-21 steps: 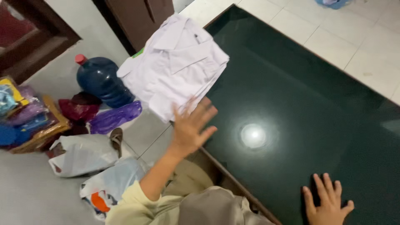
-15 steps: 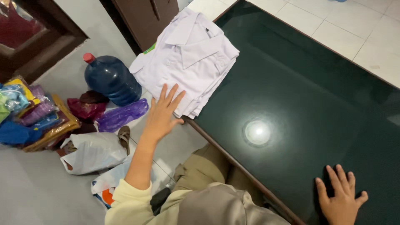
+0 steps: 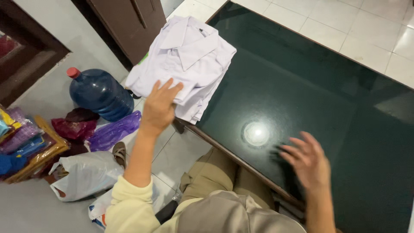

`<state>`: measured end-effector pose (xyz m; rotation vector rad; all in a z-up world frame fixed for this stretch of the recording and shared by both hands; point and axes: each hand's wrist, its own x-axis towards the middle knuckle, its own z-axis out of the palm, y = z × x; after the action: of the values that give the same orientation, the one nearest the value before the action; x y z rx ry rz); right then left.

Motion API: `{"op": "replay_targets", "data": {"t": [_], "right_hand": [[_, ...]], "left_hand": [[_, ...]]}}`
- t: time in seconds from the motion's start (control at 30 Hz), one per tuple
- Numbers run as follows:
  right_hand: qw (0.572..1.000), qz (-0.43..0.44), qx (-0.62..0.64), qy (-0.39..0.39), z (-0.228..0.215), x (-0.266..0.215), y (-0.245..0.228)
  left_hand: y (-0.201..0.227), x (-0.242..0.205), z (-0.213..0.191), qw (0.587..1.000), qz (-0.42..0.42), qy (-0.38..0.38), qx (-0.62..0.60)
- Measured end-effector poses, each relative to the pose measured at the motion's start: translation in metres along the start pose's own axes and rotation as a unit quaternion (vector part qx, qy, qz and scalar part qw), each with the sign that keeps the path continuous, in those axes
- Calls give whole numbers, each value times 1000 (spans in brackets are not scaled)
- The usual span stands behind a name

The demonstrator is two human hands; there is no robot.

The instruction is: The person takes a folded white shirt from a stack, places it into a clear plastic bag, removes the adhesive strip to seal the bag, and sets the packaged shirt aside before picking up another shirt.

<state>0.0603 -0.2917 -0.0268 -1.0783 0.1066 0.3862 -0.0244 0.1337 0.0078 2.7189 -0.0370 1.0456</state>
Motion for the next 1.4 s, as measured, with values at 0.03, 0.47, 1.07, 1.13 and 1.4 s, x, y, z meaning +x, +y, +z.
{"op": "replay_targets", "data": {"t": [0.03,0.47,1.07,1.13,1.4], "right_hand": [[1000,-2,0,2,17,4,5],[937,340,73,45,2,80,94],[690,-75,-642,326,-145,0,-29],[709,-60,-626,320,-122,-7,-24],[677,-182,-639,317,-111,8,-32]], "left_hand": [[12,5,4,1000,1,0,-2],[213,-74,69,940,156,-12,-304],[223,-14,124,924,-213,-242,-207],[235,-17,135,927,-193,-261,-187],[250,-5,141,934,-199,-275,-106]]}}
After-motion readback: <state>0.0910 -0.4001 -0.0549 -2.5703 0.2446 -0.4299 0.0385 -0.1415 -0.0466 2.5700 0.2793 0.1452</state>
